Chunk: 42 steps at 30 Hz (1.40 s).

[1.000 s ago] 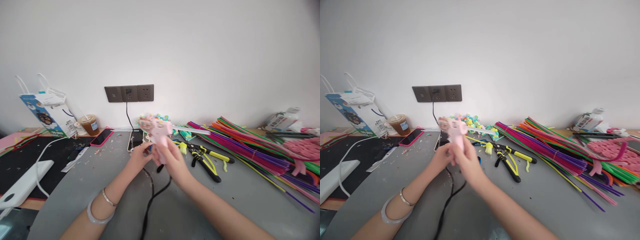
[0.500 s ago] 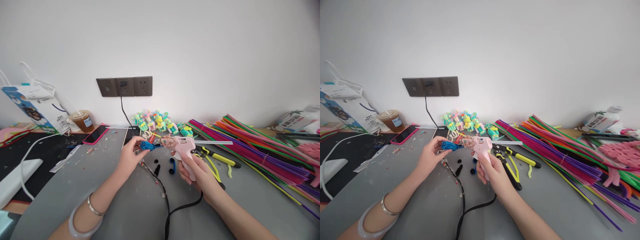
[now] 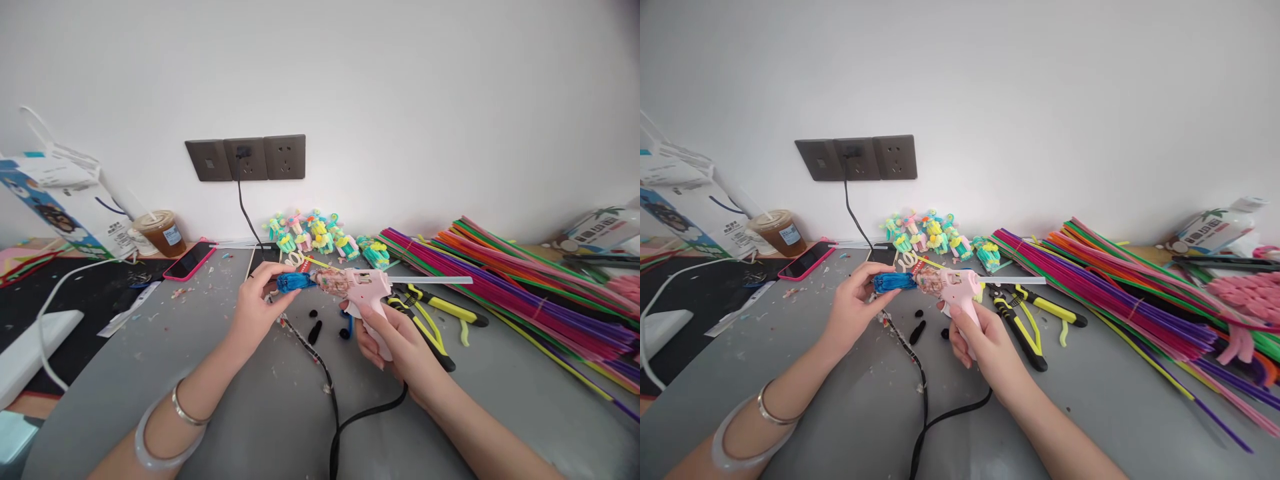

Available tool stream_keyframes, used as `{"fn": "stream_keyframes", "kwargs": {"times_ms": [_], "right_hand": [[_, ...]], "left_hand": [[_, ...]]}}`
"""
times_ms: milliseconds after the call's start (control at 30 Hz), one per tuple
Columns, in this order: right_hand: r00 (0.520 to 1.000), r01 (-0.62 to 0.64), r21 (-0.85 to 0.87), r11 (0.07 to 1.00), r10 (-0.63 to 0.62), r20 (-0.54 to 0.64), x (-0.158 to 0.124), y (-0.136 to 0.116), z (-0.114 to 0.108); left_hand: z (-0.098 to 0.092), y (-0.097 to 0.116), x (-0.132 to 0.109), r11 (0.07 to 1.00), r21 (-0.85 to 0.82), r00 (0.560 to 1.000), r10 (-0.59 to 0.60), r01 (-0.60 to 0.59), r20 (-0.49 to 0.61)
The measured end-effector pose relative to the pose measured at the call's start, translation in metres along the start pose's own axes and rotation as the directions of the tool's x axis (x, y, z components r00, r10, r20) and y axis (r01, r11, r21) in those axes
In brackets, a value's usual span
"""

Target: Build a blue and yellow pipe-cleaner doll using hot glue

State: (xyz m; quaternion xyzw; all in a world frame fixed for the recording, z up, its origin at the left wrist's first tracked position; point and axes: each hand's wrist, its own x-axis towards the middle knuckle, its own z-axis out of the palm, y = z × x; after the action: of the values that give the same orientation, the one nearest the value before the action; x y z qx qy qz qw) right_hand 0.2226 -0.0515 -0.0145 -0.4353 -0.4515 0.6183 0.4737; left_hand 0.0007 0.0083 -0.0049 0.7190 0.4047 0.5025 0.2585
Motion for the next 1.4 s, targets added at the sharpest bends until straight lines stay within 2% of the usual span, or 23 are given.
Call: {"fn": "stream_keyframes", "kwargs": {"times_ms": [300, 600, 1400], "right_hand": [[1.000, 0.010, -0.017, 1.000, -0.011, -0.018, -0.0004, -0.0024, 0.0006], [0.999, 0.030, -0.044, 0.999, -0.030, -0.014, -0.0028, -0.0087, 0.0038], [0.999, 0.045, -0.080, 0.996, -0.047, -0.026, -0.0020, -0.0050, 0.0023]], "left_hand": [[-0.0003, -0.0029, -0.0013, 0.998, 0.030, 0.999, 0.046, -0.046, 0.001], [0.0003, -0.0040, -0.0012, 1.000, 0.012, 1.000, 0.011, -0.011, 0.003], [0.0001, 0.0009, -0.0009, 1.000, 0.000, 0.999, -0.020, 0.020, -0.031]]}}
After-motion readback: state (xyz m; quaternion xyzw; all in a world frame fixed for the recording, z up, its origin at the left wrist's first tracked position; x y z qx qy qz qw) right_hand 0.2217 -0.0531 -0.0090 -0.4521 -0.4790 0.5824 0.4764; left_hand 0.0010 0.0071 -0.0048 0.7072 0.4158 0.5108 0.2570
